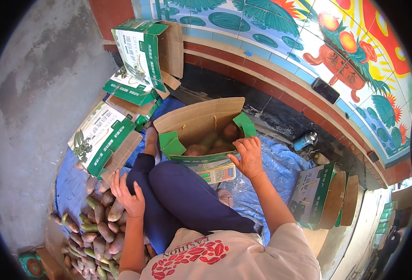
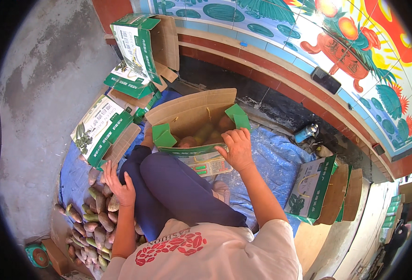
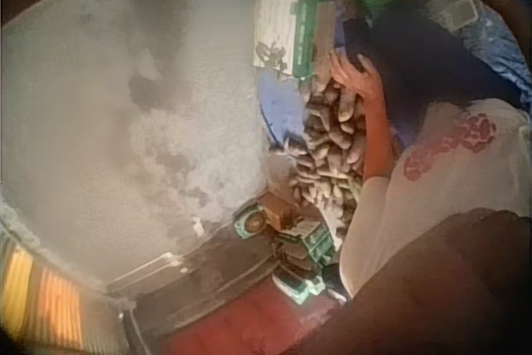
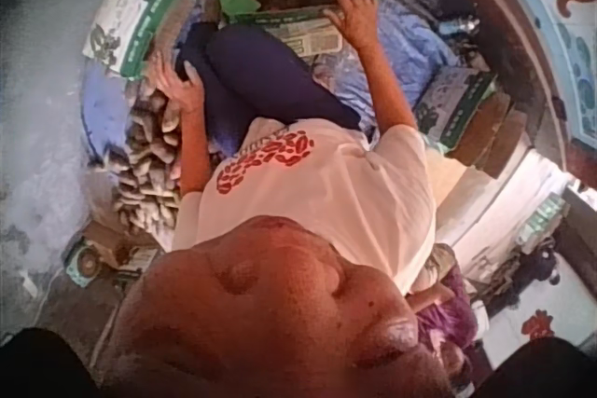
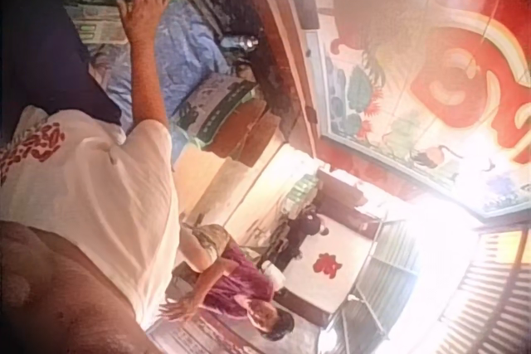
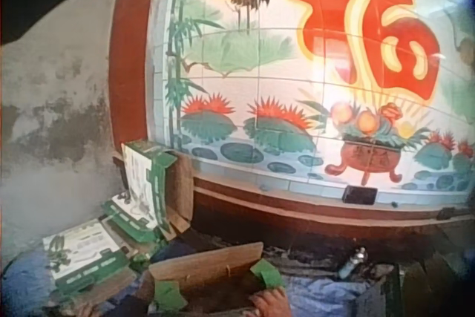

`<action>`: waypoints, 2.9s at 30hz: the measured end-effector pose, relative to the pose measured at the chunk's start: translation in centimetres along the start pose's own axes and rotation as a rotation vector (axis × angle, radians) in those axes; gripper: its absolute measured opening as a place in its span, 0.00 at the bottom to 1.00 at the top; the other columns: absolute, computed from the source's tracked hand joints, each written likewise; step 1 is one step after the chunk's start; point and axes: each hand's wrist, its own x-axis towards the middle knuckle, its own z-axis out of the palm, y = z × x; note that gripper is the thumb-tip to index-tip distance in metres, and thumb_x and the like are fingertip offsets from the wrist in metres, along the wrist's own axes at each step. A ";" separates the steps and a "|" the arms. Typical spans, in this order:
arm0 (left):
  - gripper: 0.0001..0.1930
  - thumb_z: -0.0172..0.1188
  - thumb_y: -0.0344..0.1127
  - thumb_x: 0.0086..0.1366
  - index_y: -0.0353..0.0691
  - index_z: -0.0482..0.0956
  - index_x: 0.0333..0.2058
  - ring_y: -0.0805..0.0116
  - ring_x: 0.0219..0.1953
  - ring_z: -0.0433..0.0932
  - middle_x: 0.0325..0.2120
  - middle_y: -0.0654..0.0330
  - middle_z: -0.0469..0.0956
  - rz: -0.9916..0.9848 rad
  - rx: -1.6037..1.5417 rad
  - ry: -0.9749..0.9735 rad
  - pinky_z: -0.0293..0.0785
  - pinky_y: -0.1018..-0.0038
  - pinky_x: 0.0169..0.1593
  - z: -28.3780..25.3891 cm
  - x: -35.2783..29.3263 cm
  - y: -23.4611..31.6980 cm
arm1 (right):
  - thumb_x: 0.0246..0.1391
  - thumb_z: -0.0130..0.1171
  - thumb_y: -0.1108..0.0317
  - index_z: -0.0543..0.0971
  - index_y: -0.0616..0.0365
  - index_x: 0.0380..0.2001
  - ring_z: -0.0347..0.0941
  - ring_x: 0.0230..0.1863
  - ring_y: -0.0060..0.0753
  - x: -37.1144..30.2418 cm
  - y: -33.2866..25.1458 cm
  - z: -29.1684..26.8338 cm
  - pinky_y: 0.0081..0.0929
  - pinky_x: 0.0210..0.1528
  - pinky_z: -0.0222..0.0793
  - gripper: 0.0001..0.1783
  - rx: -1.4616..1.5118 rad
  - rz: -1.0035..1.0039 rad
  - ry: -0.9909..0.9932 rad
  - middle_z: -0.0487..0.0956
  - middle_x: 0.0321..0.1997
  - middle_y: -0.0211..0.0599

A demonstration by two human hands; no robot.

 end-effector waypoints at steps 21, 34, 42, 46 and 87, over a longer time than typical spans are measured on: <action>0.21 0.57 0.30 0.48 0.38 0.69 0.44 0.53 0.55 0.63 0.50 0.52 0.66 -0.121 0.071 -0.099 0.51 0.52 0.58 0.0 -0.4 1.2 | 0.42 0.62 0.56 0.74 0.57 0.31 0.67 0.37 0.41 0.2 1.0 -0.4 0.44 0.50 0.57 0.17 0.009 -0.052 -0.031 0.73 0.31 0.35; 0.23 0.59 0.30 0.48 0.40 0.68 0.46 0.54 0.56 0.62 0.52 0.53 0.65 -0.264 0.188 -0.259 0.49 0.49 0.59 -0.4 -1.1 2.4 | 0.53 0.53 0.55 0.74 0.60 0.30 0.66 0.30 0.42 2.2 1.8 0.4 0.42 0.42 0.60 0.17 0.153 -0.207 -0.113 0.71 0.27 0.39; 0.24 0.60 0.31 0.48 0.41 0.68 0.46 0.54 0.57 0.61 0.52 0.53 0.65 -0.275 0.201 -0.249 0.49 0.50 0.59 -0.6 -1.0 2.4 | 0.51 0.55 0.64 0.74 0.61 0.33 0.66 0.34 0.47 5.2 0.6 -0.1 0.42 0.43 0.60 0.11 0.213 -0.140 -0.162 0.73 0.29 0.42; 0.24 0.61 0.32 0.47 0.41 0.69 0.46 0.54 0.57 0.61 0.51 0.54 0.65 -0.222 0.063 -0.223 0.50 0.50 0.59 0.0 1.0 3.9 | 0.48 0.56 0.68 0.73 0.61 0.40 0.67 0.39 0.50 9.7 0.5 -1.1 0.42 0.46 0.60 0.15 0.110 -0.171 -0.126 0.74 0.36 0.44; 0.05 0.52 0.32 0.44 0.44 0.67 0.14 0.68 0.26 0.68 0.15 0.66 0.66 0.675 -0.580 -0.439 0.63 0.72 0.37 5.3 3.1 20.4 | 0.48 0.57 0.64 0.72 0.58 0.21 0.72 0.25 0.48 -2.6 8.3 -9.2 0.39 0.27 0.66 0.10 -0.223 0.228 -0.181 0.75 0.23 0.43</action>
